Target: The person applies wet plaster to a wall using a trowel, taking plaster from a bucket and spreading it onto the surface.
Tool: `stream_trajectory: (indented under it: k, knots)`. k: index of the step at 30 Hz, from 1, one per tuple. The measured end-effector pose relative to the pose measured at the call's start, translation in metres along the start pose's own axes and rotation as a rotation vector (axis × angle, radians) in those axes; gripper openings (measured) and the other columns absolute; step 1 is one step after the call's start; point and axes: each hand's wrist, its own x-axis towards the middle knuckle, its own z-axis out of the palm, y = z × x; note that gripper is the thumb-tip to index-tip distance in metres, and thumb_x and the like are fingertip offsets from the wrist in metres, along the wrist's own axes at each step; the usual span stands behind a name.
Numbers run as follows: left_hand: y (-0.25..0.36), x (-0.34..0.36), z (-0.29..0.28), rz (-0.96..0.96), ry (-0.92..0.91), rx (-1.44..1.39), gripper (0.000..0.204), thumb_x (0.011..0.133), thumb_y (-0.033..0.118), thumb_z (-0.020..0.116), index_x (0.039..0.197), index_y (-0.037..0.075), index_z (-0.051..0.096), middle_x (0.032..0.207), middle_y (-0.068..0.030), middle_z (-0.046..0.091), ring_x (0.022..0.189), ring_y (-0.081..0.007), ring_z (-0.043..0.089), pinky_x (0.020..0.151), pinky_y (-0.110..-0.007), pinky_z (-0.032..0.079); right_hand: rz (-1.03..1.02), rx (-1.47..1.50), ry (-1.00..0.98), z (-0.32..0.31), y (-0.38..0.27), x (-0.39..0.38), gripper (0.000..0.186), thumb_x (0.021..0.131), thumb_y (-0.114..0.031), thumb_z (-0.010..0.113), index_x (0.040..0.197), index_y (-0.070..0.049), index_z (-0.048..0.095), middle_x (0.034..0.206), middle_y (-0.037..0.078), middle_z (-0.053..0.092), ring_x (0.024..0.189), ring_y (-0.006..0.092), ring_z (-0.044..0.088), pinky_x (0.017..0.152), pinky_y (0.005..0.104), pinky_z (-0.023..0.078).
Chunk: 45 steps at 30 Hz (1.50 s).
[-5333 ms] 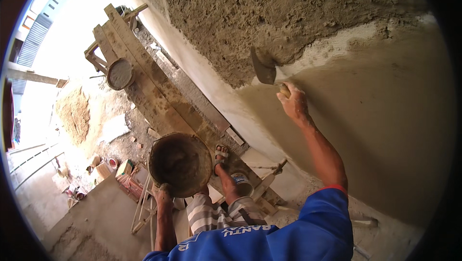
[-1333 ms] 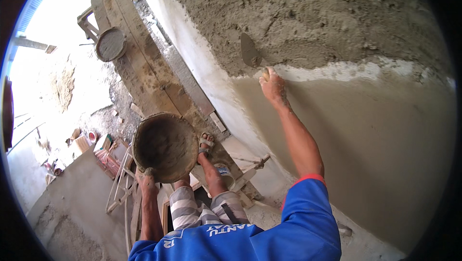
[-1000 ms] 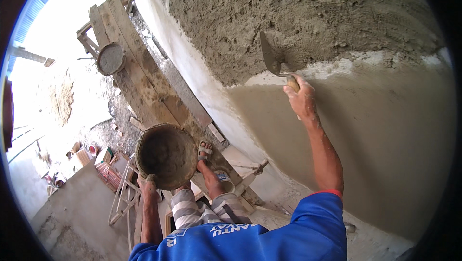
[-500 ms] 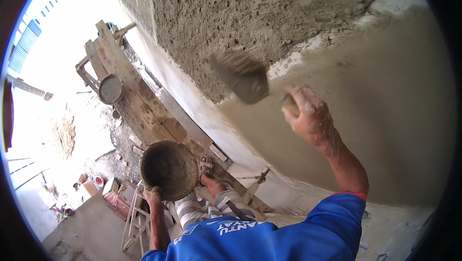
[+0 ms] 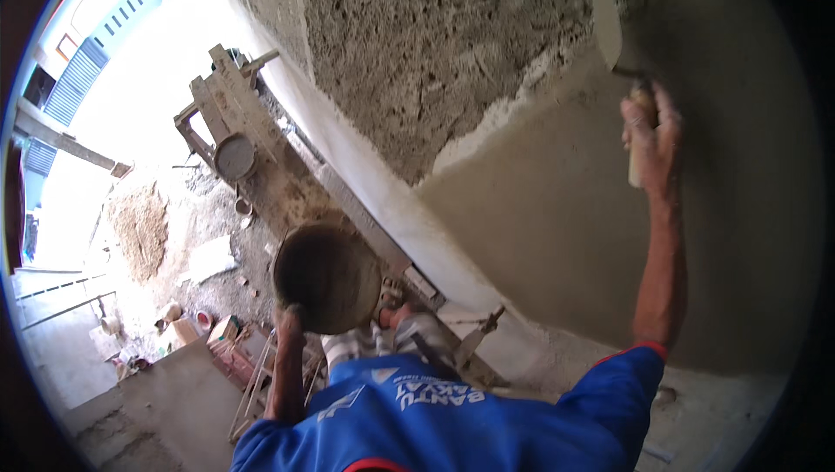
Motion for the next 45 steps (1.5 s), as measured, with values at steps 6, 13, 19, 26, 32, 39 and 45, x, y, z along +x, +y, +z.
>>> stream_trajectory:
  k: [6, 13, 19, 26, 32, 39, 45]
  knots:
    - [0.026, -0.015, 0.04, 0.142, -0.089, -0.011, 0.034, 0.078, 0.003, 0.06, 0.112, 0.001, 0.065, 0.09, -0.0043, 0.065, 0.076, -0.0152, 0.058, 0.065, -0.03, 0.048, 0.07, -0.146, -0.744, 0.02, -0.021, -0.094, 0.05, 0.085, -0.02, 0.063, 0.133, -0.008, 0.055, 0.084, 0.011, 0.062, 0.07, 0.0128, 0.058, 0.065, 0.0339, 0.051]
    - [0.074, -0.036, 0.098, 0.302, -0.208, 0.205, 0.04, 0.077, 0.002, 0.06, 0.117, -0.002, 0.063, 0.104, -0.0124, 0.071, 0.093, -0.0222, 0.065, 0.084, -0.035, 0.05, -1.178, -0.547, -0.634, 0.127, 0.01, -0.19, 0.034, 0.082, -0.012, 0.063, 0.115, -0.005, 0.063, 0.09, 0.016, 0.065, 0.081, 0.031, 0.064, 0.078, 0.0468, 0.051]
    - [0.124, -0.055, 0.131, 0.289, -0.227, 0.124, 0.044, 0.073, -0.007, 0.053, 0.116, -0.004, 0.062, 0.102, -0.0059, 0.07, 0.089, -0.0156, 0.064, 0.083, -0.028, 0.051, -1.001, -1.08, -0.826, 0.187, 0.034, -0.193, 0.027, 0.084, -0.013, 0.059, 0.108, -0.003, 0.064, 0.087, 0.011, 0.065, 0.079, 0.0311, 0.065, 0.067, 0.0419, 0.052]
    - [0.131, -0.068, 0.155, 0.332, -0.162, 0.434, 0.046, 0.074, 0.007, 0.057, 0.119, 0.002, 0.064, 0.096, -0.0215, 0.071, 0.091, -0.0345, 0.07, 0.084, -0.04, 0.052, -0.698, -0.351, -1.091, 0.174, 0.096, -0.232, 0.033, 0.081, -0.021, 0.063, 0.112, -0.008, 0.064, 0.08, 0.019, 0.065, 0.075, 0.0369, 0.067, 0.068, 0.0471, 0.055]
    - [0.11, -0.053, 0.145, 0.263, -0.197, 0.258, 0.044, 0.077, 0.008, 0.059, 0.12, 0.003, 0.062, 0.099, -0.0196, 0.071, 0.092, -0.0271, 0.069, 0.083, -0.037, 0.052, -0.172, -0.197, -1.228, 0.174, 0.084, -0.247, 0.035, 0.085, -0.029, 0.062, 0.113, -0.007, 0.061, 0.091, 0.024, 0.069, 0.089, 0.0443, 0.066, 0.079, 0.0511, 0.054]
    - [0.097, -0.017, 0.133, 0.117, -0.227, 0.004, 0.049, 0.074, -0.005, 0.054, 0.123, -0.003, 0.06, 0.107, -0.0088, 0.068, 0.093, -0.0165, 0.063, 0.083, -0.029, 0.05, -0.338, -0.385, -1.094, 0.187, 0.102, -0.235, 0.035, 0.081, -0.023, 0.068, 0.113, -0.009, 0.061, 0.084, 0.022, 0.068, 0.082, 0.0407, 0.068, 0.073, 0.05, 0.055]
    - [0.088, 0.038, 0.13, 0.184, -0.208, -0.067, 0.056, 0.07, -0.012, 0.05, 0.125, -0.004, 0.058, 0.111, -0.0079, 0.067, 0.097, -0.0166, 0.063, 0.086, -0.028, 0.05, -0.319, -0.384, -1.011, 0.246, 0.108, -0.224, 0.034, 0.08, -0.022, 0.069, 0.11, -0.008, 0.061, 0.079, 0.022, 0.067, 0.077, 0.039, 0.068, 0.07, 0.0489, 0.054]
